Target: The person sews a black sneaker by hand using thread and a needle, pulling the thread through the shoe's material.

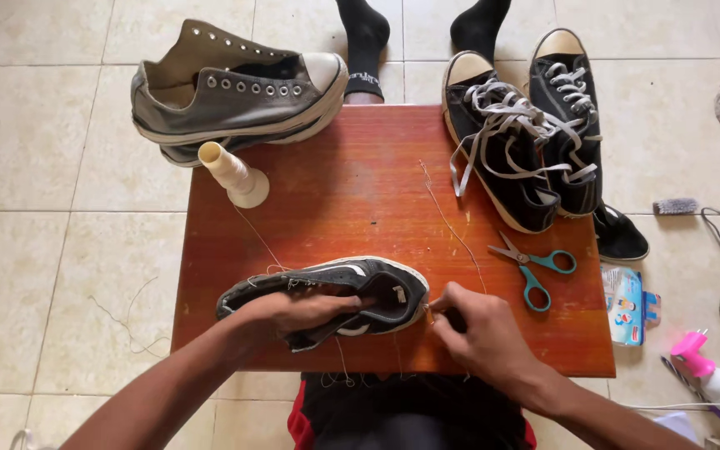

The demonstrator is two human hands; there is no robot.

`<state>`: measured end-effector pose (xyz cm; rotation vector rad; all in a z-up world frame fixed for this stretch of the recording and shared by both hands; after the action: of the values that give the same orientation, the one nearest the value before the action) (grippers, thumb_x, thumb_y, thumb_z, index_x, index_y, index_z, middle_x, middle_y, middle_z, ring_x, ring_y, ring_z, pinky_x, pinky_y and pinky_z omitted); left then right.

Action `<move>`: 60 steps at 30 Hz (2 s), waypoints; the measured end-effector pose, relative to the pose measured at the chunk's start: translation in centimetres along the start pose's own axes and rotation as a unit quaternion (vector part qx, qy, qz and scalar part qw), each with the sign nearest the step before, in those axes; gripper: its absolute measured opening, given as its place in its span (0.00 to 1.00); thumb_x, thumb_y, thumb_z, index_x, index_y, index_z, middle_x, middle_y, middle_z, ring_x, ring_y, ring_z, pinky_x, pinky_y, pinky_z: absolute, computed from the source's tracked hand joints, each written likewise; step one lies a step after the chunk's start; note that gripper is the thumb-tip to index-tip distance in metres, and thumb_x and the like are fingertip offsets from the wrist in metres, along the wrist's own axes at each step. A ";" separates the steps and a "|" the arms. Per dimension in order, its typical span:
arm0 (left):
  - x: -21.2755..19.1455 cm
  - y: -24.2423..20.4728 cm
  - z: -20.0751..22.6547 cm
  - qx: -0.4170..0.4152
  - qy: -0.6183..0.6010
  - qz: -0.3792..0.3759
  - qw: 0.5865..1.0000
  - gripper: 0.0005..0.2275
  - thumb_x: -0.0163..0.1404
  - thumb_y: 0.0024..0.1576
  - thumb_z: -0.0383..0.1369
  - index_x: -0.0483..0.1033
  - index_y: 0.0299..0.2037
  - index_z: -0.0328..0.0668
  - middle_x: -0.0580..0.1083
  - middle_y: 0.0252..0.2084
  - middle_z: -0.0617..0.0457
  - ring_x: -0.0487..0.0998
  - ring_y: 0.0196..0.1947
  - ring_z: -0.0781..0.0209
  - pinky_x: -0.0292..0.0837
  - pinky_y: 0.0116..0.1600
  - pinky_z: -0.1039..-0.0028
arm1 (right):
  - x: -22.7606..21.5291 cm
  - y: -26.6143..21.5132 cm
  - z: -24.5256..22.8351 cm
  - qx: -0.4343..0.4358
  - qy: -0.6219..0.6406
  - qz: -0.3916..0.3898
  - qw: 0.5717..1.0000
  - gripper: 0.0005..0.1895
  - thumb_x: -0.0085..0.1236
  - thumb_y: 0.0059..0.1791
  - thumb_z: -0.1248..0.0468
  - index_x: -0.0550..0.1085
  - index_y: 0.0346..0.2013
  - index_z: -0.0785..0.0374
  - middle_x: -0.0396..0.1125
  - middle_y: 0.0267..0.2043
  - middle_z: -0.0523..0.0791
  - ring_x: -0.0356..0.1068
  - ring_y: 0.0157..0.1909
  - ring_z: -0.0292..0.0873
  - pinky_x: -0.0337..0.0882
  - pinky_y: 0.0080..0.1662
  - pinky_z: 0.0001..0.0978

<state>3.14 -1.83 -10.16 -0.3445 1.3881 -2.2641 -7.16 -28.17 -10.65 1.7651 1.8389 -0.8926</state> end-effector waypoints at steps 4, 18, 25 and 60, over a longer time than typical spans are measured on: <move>-0.2 -0.5 1.2 0.069 0.018 -0.013 0.997 0.29 0.54 0.67 0.54 0.87 0.75 0.55 0.89 0.71 0.61 0.87 0.65 0.64 0.79 0.73 0.72 | 0.3 -0.6 -2.3 -0.200 -0.170 0.037 0.964 0.13 0.65 0.61 0.58 0.70 0.39 0.55 0.67 0.33 0.42 0.66 0.20 0.48 0.65 0.23 0.48; -1.1 0.8 1.6 0.114 0.079 0.028 0.990 0.32 0.55 0.62 0.60 0.86 0.75 0.61 0.86 0.77 0.64 0.85 0.74 0.62 0.72 0.82 0.68 | 0.5 0.0 -1.9 -0.178 -0.033 0.044 0.982 0.07 0.68 0.56 0.63 0.76 0.39 0.57 0.83 0.39 0.42 0.81 0.31 0.43 0.74 0.32 0.41; -0.9 0.2 2.0 0.126 0.082 0.019 0.988 0.32 0.54 0.64 0.58 0.85 0.75 0.58 0.85 0.77 0.64 0.84 0.74 0.63 0.71 0.83 0.69 | 0.5 1.1 -1.4 -0.088 0.027 0.035 0.995 0.07 0.72 0.53 0.57 0.82 0.38 0.54 0.88 0.36 0.41 0.82 0.30 0.41 0.74 0.35 0.40; -4.9 -12.3 0.2 0.178 0.352 0.429 0.812 0.15 0.57 0.77 0.48 0.82 0.38 0.55 0.86 0.35 0.52 0.89 0.37 0.39 0.84 0.42 0.39 | 0.8 -1.8 0.5 -0.105 0.008 0.166 0.980 0.05 0.72 0.47 0.60 0.82 0.34 0.50 0.84 0.30 0.34 0.80 0.27 0.37 0.76 0.37 0.34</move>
<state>4.38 5.18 0.97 1.1355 1.0139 -1.7935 -9.11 -27.92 -11.26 1.8715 1.5206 -0.5355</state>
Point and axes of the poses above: each hand's wrist, its own y-axis towards the middle knuckle, its own x-axis out of the palm, z = x × y, the point moved 7 cm from there along y, towards the middle knuckle
